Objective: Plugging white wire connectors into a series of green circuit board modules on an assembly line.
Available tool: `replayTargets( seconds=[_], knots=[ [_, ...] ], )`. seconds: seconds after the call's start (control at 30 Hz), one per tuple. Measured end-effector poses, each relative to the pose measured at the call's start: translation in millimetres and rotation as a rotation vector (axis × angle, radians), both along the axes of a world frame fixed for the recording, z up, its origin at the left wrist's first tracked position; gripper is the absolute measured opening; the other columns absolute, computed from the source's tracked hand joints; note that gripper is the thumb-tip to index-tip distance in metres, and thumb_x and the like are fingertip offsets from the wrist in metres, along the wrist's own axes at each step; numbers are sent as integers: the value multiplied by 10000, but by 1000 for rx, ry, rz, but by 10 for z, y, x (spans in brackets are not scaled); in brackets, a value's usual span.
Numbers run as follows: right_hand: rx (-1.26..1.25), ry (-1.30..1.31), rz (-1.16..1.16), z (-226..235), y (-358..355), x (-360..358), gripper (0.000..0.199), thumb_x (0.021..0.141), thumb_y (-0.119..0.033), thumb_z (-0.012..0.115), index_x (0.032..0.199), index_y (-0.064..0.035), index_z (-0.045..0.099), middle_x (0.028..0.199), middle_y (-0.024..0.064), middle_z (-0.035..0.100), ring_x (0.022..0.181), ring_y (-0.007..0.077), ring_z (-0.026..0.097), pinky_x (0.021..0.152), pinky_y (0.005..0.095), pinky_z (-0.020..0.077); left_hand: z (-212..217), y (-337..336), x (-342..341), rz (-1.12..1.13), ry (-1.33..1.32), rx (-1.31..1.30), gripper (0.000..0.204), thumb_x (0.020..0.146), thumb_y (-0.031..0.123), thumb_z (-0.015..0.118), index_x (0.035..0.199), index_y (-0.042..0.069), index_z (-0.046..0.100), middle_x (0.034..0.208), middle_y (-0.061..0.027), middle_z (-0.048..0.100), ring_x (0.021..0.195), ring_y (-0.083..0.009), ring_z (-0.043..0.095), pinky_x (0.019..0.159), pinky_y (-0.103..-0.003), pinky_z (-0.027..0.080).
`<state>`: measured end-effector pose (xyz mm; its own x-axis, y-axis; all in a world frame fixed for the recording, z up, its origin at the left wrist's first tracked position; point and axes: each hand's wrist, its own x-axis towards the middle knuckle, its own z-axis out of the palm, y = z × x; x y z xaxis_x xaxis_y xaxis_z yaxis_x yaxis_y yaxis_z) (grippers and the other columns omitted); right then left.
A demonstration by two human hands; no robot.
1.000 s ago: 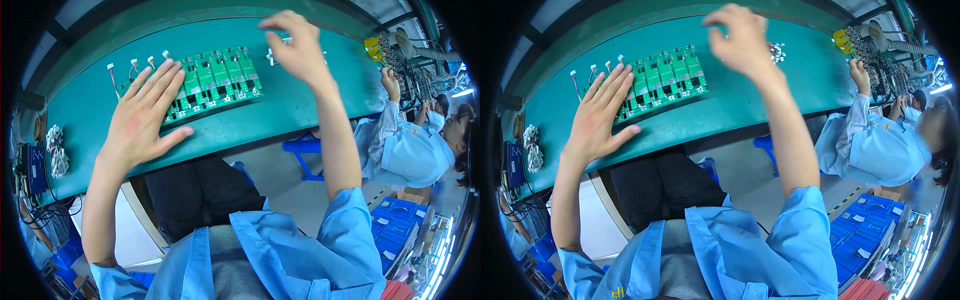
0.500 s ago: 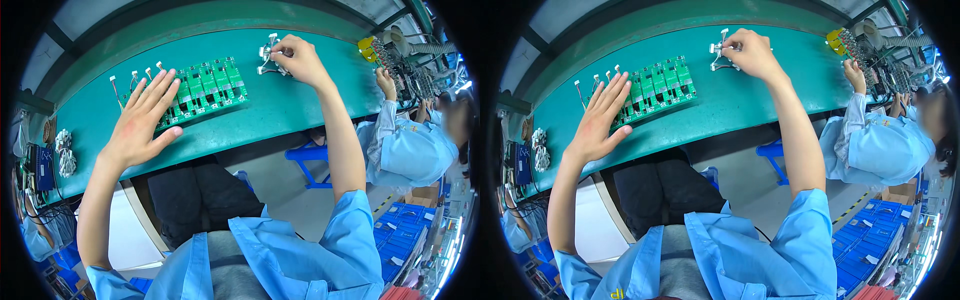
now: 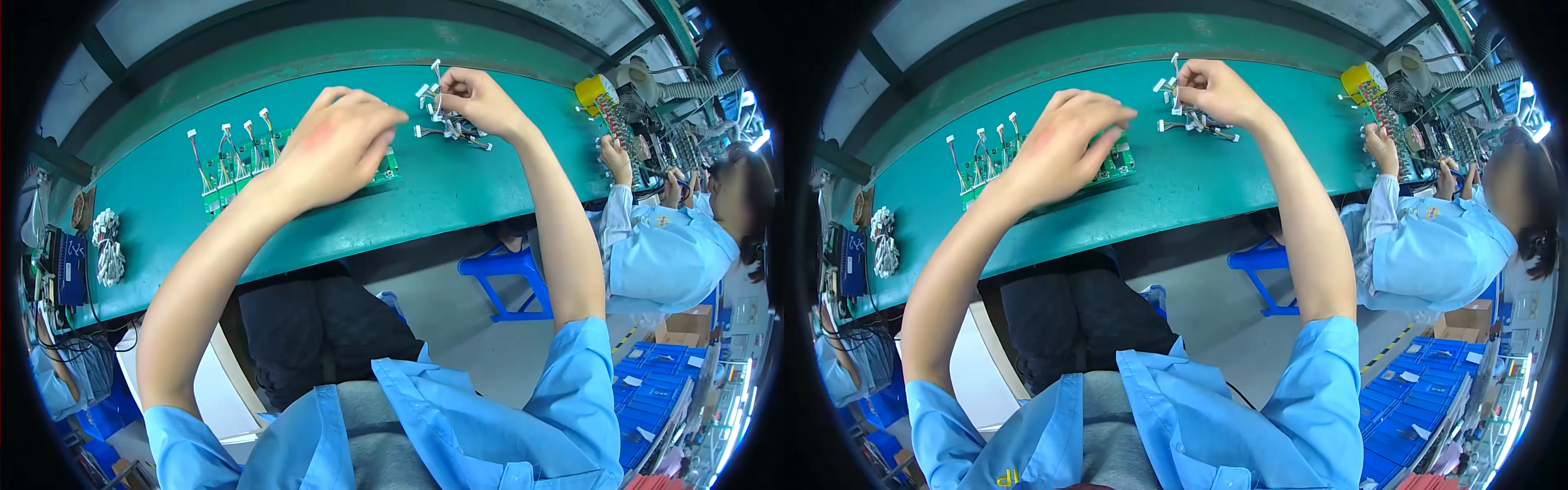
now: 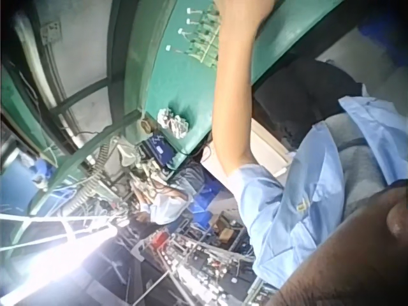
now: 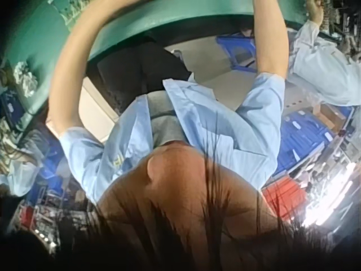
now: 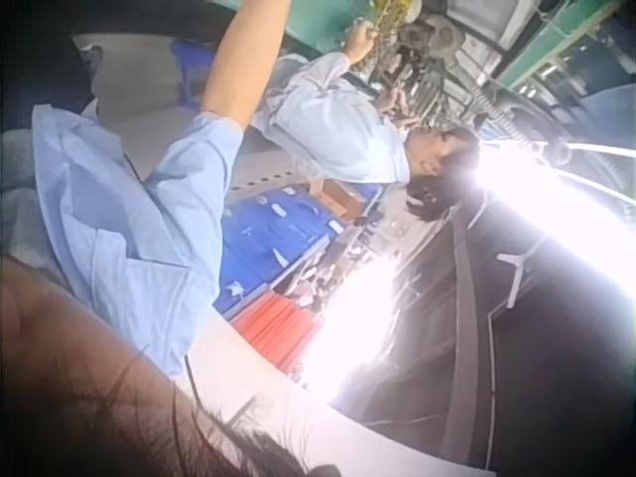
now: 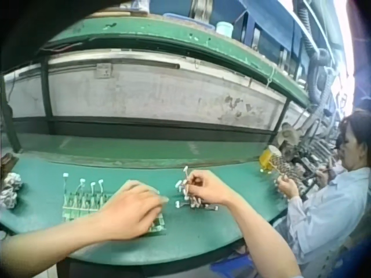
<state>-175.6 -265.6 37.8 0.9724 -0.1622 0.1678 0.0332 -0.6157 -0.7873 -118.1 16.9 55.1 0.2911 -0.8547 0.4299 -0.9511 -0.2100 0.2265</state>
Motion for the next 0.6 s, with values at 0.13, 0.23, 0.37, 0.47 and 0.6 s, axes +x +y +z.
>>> replayTargets(
  seconds=[0.13,0.23,0.37,0.47,0.6],
  knots=[
    [-123,-106,51,-13,140,38,73,865,-100,675,855,-30,657,777,42,653,725,149,589,671,290,478,-128,-418,163,189,260,-93,337,958,267,615,1176,31,716,1174,-110,724,1039,-283,683,992,-424,456],
    [-168,-223,0,-31,187,-24,89,864,-113,679,869,-25,666,778,56,667,715,169,596,664,303,484,-98,-772,185,333,492,-41,438,960,328,643,1260,12,691,1185,-128,728,1075,-289,693,973,-418,521],
    [-249,-175,-45,-32,281,-79,94,859,-113,680,891,-25,683,786,67,686,699,190,607,654,315,492,-207,-978,328,292,487,-116,438,959,333,647,1245,8,706,1174,-138,734,1066,-282,697,927,-398,544],
    [-293,-139,-114,-49,243,-128,103,857,-114,677,910,-28,695,790,70,698,691,203,615,646,322,494,-245,-1076,312,267,513,-166,427,961,326,645,1232,3,714,1163,-141,737,1061,-275,697,914,-384,551],
    [-350,-86,-230,-69,184,-146,131,857,-117,666,948,-38,717,796,69,712,683,220,628,634,330,495,-217,-1110,278,275,591,-262,397,971,300,633,1208,-7,724,1138,-139,742,1054,-259,693,920,-365,547]
  ],
)
